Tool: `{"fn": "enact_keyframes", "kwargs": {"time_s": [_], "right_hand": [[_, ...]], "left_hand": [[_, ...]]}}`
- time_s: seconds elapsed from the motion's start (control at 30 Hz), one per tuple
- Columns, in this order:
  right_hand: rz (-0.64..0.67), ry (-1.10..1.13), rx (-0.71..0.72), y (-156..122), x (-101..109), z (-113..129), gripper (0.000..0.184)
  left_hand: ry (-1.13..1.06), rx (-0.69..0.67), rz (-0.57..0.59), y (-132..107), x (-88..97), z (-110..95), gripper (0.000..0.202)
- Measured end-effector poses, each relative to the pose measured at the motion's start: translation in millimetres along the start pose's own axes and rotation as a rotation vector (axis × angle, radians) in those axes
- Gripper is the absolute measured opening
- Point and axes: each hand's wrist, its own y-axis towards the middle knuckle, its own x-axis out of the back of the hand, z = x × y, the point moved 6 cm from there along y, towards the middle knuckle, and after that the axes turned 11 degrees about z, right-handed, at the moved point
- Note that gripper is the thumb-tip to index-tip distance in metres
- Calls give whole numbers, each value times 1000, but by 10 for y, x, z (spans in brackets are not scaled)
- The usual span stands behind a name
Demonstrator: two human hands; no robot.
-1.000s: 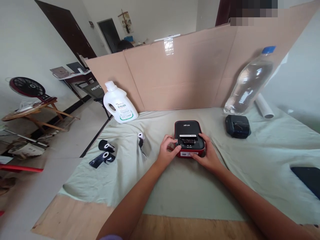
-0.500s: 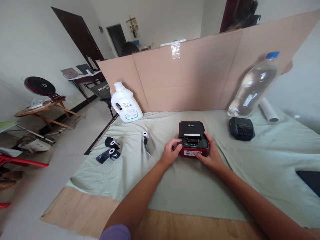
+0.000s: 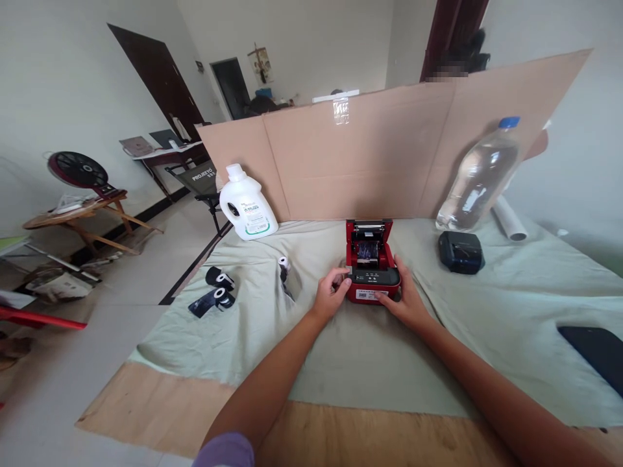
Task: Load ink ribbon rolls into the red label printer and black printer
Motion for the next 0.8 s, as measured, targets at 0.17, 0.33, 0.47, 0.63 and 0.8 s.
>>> {"fn": "enact_keyframes", "kwargs": {"time_s": [0.17,0.33,0.47,0.63,0.8], "right_hand": [[-4,43,2,139,177,85,51],[52,-148,-70,562,423,231,48],[312,-389,-189,851,324,305,54],[393,-404,-310,1005,173,265,55],[156,32,-369,962,320,189,50]], "left_hand": [[-11,9,-2,11,5,-2,34],[-5,11,11,21,-1,-11,36],[-3,11,15,20,-5,-2,38],[15,12,18,24,-5,2,39],[34,5,21,21,-6,-4,36]]}}
